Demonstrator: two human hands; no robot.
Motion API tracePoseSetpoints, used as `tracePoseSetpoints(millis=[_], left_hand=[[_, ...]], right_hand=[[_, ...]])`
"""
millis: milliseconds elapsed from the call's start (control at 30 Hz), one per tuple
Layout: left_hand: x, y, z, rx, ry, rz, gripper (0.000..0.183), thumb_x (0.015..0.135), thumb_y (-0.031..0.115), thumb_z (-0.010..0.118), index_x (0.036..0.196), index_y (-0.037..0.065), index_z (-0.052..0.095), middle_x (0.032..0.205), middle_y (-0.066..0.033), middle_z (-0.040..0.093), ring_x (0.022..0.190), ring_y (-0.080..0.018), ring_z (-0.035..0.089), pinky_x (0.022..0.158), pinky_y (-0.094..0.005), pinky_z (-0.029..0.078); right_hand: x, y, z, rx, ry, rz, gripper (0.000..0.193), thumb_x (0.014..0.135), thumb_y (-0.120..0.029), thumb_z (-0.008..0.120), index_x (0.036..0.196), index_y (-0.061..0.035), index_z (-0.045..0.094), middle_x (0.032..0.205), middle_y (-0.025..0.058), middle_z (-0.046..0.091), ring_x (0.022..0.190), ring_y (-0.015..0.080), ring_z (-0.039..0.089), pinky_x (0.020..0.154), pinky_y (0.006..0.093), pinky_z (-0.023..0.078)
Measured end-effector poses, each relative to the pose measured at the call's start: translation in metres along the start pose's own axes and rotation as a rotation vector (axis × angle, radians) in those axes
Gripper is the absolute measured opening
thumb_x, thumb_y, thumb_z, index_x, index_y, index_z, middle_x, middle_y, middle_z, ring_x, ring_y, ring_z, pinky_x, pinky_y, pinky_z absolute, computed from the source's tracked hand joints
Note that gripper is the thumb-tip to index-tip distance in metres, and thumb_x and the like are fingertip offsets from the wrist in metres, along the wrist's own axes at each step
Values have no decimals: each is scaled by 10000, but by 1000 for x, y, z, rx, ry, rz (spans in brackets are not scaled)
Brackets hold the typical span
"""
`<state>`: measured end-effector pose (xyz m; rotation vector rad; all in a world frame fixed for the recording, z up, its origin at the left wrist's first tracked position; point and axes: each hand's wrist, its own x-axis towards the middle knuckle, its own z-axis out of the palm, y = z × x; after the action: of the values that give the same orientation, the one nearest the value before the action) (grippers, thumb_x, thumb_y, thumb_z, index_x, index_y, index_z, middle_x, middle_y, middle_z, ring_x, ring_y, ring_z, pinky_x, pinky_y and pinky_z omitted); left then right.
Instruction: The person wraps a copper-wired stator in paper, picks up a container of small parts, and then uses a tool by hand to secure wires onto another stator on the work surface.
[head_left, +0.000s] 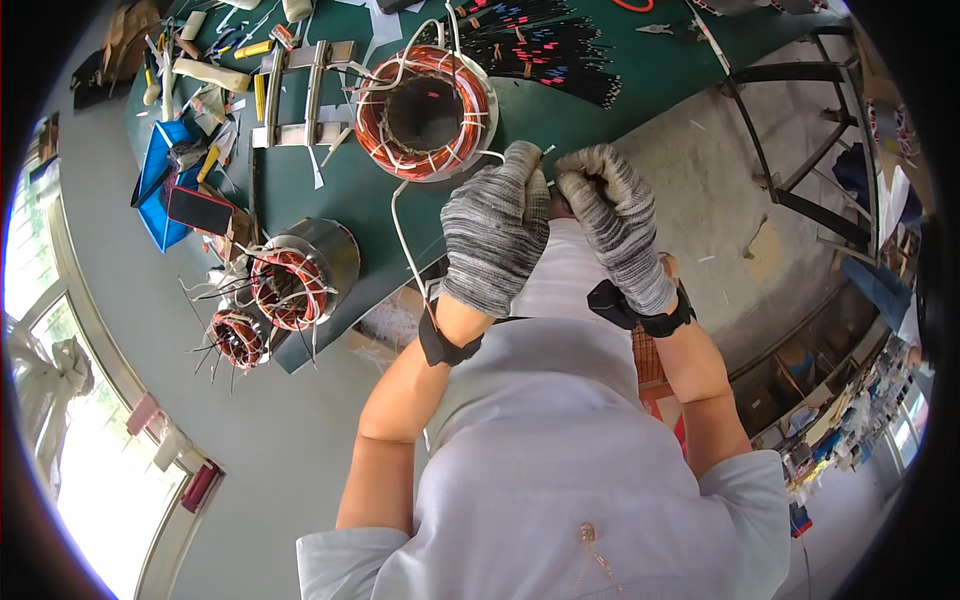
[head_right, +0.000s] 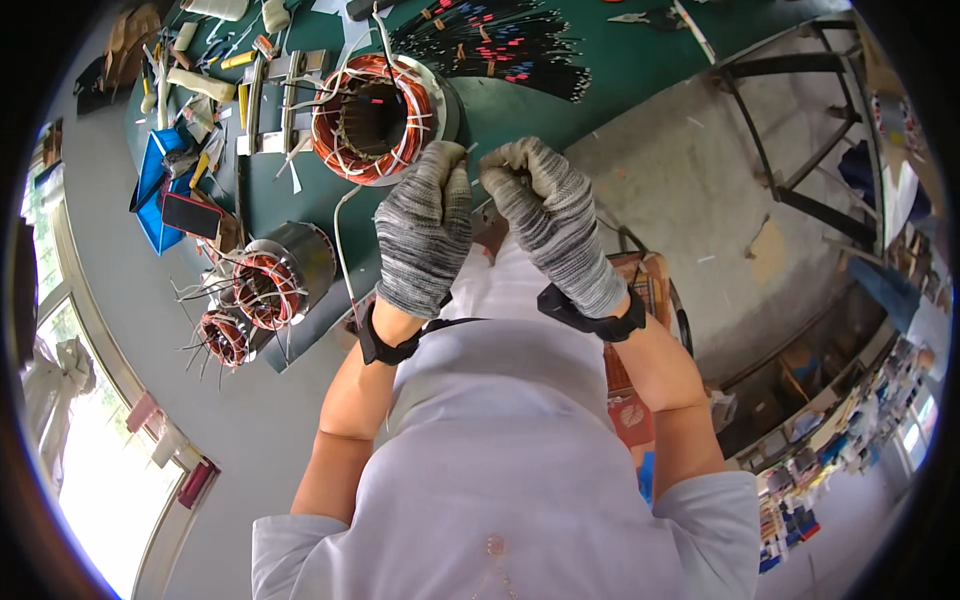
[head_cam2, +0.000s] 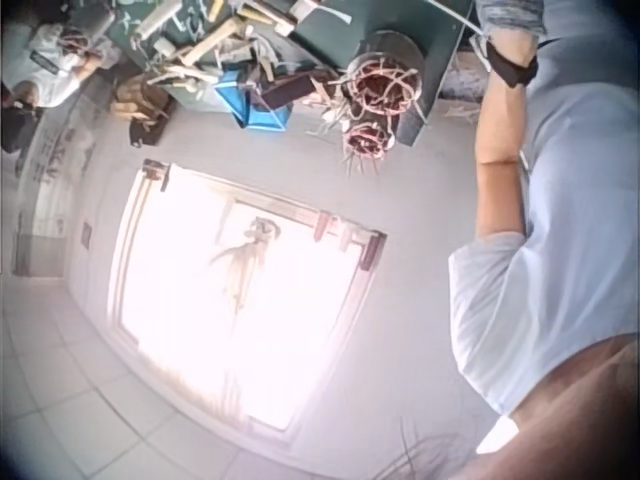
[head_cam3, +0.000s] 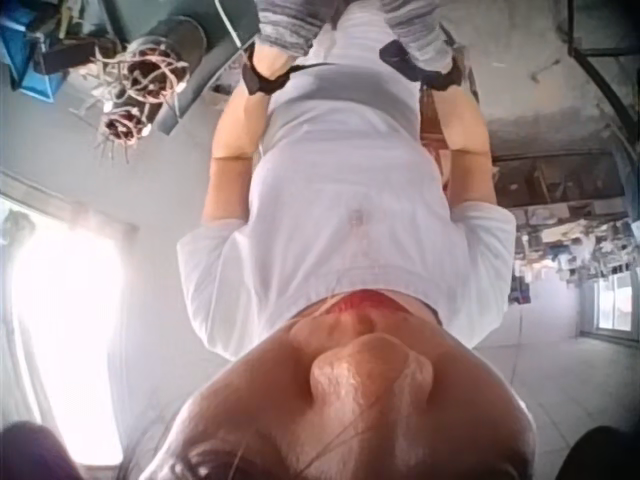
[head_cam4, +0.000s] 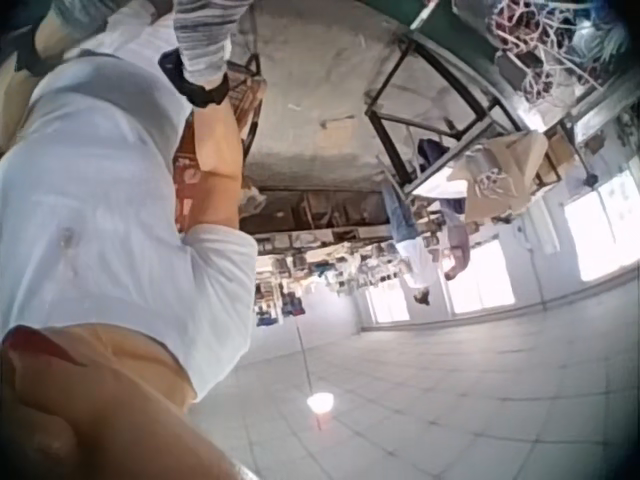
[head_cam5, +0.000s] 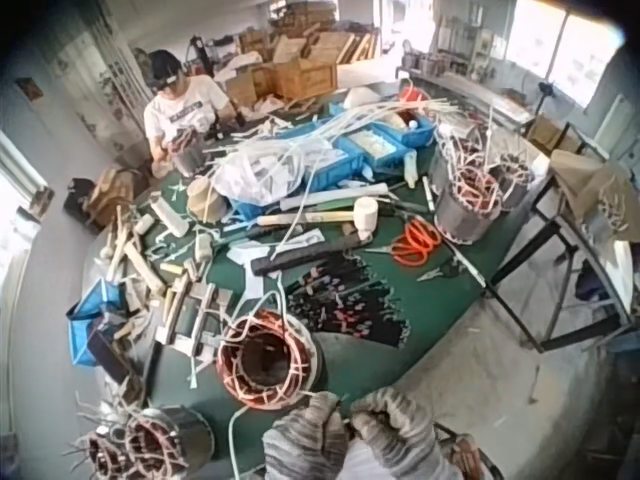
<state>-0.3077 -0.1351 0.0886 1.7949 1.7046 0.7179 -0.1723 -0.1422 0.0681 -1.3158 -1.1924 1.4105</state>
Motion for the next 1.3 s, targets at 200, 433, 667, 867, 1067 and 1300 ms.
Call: tracePoseSetpoints(millis=[200,433,667,867,1067,1300], left_hand=[[4,2,-19,38,-266,16,153,821,122,560,952,46,578,790,-160,586,731,-333,584,634,-369,467],[8,-8,-28,-343,-401,3,103,839,98,509,893,21,551,719,-146,552,669,-298,542,618,-335,434],[8,-13,-30,-489,-384,-71,79,833,84,514,878,29,548,672,-142,542,575,-257,511,569,-326,431],[4,-10,-29,-453,-345,-69,67,808,80,541,859,40,556,688,-135,557,603,-280,536,568,-330,437],[5,-18,-20,-278,-153,301,163,726,59,612,885,33,593,725,-138,583,648,-311,560,585,-357,457],[6,-18,-20,-425,-157,160,157,718,44,610,873,38,587,737,-121,589,632,-310,555,554,-342,451]], right_hand=[[14,-18,-12,-668,26,-672,158,703,-41,660,847,-51,597,819,104,570,772,274,543,666,350,456],[23,-26,-25,-412,-284,-266,87,808,-89,579,846,-12,566,751,114,575,665,257,564,628,307,453],[31,-33,-26,-361,-397,-174,105,861,-104,523,863,-4,556,694,100,564,634,197,546,619,274,450],[31,-33,-28,-293,-431,-33,163,867,-169,538,839,-9,548,643,62,534,557,154,503,534,258,430],[28,-27,-40,467,-553,777,233,884,-278,524,894,-46,548,662,1,515,538,62,446,463,198,358],[30,-24,-28,-791,-343,-609,242,838,-234,575,967,-36,523,680,96,533,549,216,532,513,322,438]])
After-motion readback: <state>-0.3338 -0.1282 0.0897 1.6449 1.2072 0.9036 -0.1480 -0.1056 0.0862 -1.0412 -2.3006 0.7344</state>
